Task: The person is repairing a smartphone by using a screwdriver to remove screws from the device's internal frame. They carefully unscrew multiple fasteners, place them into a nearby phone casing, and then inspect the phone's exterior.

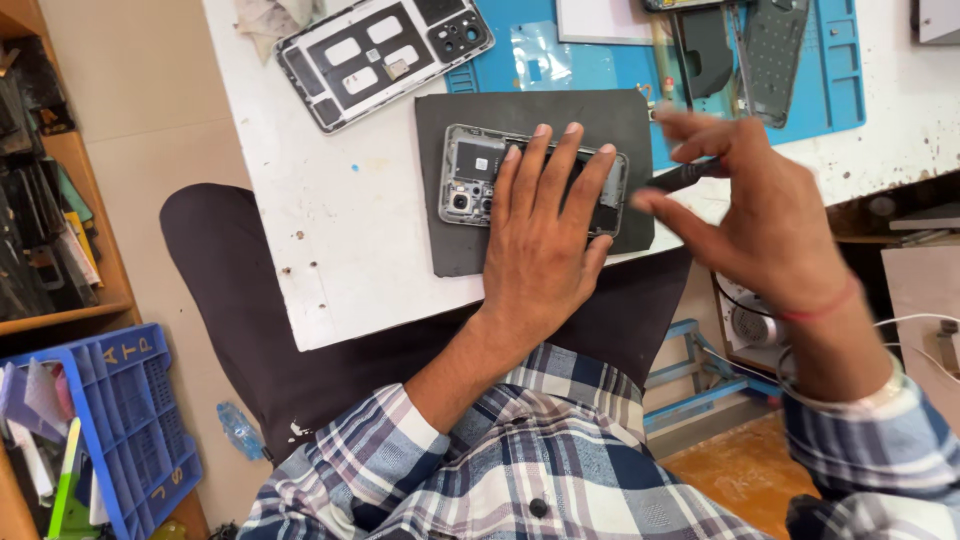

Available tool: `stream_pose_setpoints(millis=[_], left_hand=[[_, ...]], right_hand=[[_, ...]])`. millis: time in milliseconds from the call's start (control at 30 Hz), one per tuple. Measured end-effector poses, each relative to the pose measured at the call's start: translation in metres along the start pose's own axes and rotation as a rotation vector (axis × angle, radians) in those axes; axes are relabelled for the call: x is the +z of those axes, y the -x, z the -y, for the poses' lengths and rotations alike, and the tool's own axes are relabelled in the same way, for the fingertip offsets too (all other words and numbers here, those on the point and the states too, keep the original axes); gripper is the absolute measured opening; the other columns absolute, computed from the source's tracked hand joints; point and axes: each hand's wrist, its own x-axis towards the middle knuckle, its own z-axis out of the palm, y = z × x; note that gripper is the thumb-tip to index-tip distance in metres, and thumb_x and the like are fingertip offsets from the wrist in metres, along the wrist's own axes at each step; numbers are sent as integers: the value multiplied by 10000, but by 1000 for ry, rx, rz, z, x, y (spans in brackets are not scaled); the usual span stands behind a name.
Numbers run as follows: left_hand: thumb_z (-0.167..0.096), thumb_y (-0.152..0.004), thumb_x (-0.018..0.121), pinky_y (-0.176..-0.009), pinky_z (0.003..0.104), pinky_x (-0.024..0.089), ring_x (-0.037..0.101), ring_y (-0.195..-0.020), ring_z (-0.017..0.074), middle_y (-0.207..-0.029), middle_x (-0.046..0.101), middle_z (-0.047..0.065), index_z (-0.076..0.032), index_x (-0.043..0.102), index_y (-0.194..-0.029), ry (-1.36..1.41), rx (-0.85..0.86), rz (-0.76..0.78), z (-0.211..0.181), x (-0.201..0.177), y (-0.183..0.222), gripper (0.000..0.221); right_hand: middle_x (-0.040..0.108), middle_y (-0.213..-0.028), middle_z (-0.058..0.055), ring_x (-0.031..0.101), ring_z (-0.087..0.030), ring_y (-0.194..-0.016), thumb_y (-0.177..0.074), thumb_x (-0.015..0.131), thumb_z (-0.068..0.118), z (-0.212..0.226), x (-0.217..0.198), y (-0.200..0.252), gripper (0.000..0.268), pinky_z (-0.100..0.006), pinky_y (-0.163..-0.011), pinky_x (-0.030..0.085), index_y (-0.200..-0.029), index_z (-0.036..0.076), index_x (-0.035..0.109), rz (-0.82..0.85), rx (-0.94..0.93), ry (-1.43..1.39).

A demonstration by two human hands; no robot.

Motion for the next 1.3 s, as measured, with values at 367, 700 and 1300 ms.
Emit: stream_pose_setpoints(millis=[367, 700, 1300], left_hand=[[-223, -791, 903, -1329, 534, 260, 305, -1567, 376, -1601, 401, 153, -142, 416, -1549, 33, -19, -31, 0, 1, -2, 904], [-220, -803, 900, -1323, 542, 246, 315, -1556, 377, -1588, 414, 156, -133, 427, -1539, 14, -11, -4, -1, -1, -2, 879], [-242, -844, 874, -1319, 559, 205, 295, -1553, 401, -1574, 426, 195, -98, 621, -1361, -40, 14, 54, -2, -4, -4, 593]], right_hand=[[758, -1020, -156, 765, -219, -917, -915, 780, 314, 5, -5, -6, 364, -340, -764, 585, -1052, 42, 581, 251, 373, 118], [769, -936, -138, 783, -210, -944, -893, 863, 307, 1, 6, 8, 410, -334, -715, 594, -1001, 16, 595, 10, 356, 129], [776, -1002, -110, 792, -206, -960, -968, 832, 198, -5, 7, 19, 346, -317, -745, 611, -1054, 15, 552, 24, 370, 10]])
